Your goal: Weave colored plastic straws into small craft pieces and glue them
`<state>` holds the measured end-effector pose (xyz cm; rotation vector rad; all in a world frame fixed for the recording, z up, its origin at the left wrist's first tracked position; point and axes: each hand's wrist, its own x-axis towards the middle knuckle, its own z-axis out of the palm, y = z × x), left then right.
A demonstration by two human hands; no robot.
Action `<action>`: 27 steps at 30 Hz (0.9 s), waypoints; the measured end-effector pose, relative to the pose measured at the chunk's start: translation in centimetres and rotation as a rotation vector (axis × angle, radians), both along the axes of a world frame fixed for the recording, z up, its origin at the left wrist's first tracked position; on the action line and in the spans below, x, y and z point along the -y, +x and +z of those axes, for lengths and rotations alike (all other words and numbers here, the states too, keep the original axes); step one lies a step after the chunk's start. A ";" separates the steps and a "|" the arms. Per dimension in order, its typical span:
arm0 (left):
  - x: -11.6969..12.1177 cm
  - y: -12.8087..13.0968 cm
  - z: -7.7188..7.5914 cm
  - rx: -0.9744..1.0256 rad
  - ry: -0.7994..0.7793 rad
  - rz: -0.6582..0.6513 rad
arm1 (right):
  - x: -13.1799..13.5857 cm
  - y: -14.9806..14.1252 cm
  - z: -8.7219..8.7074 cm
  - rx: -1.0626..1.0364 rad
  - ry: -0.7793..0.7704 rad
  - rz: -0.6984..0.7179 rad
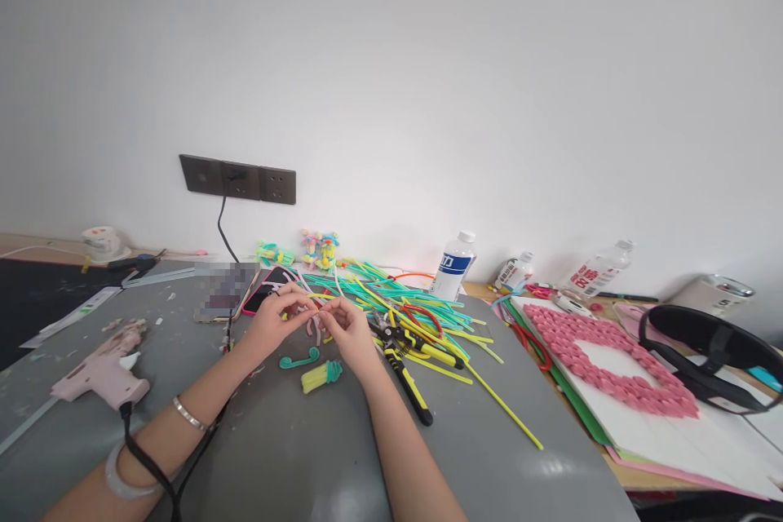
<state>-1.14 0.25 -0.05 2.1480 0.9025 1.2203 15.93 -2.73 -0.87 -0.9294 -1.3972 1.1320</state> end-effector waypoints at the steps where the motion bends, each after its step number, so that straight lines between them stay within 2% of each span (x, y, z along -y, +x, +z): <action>1: 0.0 0.0 0.0 0.000 0.012 0.012 | 0.0 0.0 0.0 0.012 0.018 -0.015; 8: 0.3 0.2 0.0 0.015 0.080 0.093 | 0.1 -0.3 -0.4 0.070 0.057 -0.084; 15: 0.5 0.1 0.1 0.024 0.122 0.100 | 0.1 -0.4 -0.5 0.050 0.088 -0.089; 22: 1.0 0.1 0.5 -0.003 0.262 0.155 | 0.4 -0.9 0.0 -0.003 0.079 -0.072; 27: 1.1 0.1 0.4 -0.037 0.320 0.175 | 0.3 -0.8 -0.2 0.004 0.081 -0.085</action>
